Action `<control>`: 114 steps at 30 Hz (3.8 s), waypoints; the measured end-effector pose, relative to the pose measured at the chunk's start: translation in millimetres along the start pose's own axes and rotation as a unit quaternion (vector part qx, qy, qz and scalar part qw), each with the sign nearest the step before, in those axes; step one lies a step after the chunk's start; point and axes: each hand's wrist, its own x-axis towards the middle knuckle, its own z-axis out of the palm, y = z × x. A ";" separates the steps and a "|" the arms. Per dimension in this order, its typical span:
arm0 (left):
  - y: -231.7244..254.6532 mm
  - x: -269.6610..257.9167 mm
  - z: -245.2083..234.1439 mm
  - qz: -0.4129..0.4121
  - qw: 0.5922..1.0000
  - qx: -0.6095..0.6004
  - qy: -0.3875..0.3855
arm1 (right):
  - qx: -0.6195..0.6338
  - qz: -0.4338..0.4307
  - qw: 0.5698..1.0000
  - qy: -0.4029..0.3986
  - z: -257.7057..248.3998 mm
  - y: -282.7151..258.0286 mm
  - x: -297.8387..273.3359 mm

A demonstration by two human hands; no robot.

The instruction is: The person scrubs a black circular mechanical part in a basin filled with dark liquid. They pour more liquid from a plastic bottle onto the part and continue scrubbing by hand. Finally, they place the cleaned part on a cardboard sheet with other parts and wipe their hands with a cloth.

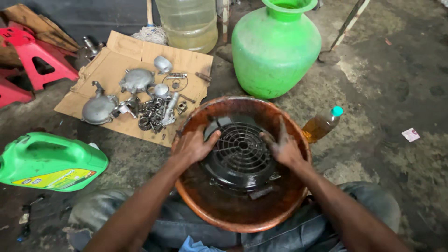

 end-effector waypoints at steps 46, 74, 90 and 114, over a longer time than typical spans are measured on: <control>-21.0 20.2 3.1 -0.027 0.946 -0.323 -0.004 | 0.253 -0.042 0.966 0.029 9.4 43.7 67.8; -186.8 177.4 -65.4 -0.027 0.757 -0.613 0.224 | 0.222 0.093 0.947 -0.212 78.7 109.6 98.6; -9.5 59.7 109.3 0.278 0.959 0.035 -0.039 | -0.297 -0.094 0.924 -0.219 78.4 101.6 35.0; -59.4 106.4 154.5 -0.008 0.837 -0.546 -0.032 | -0.113 -0.056 0.974 -0.188 103.2 88.6 51.0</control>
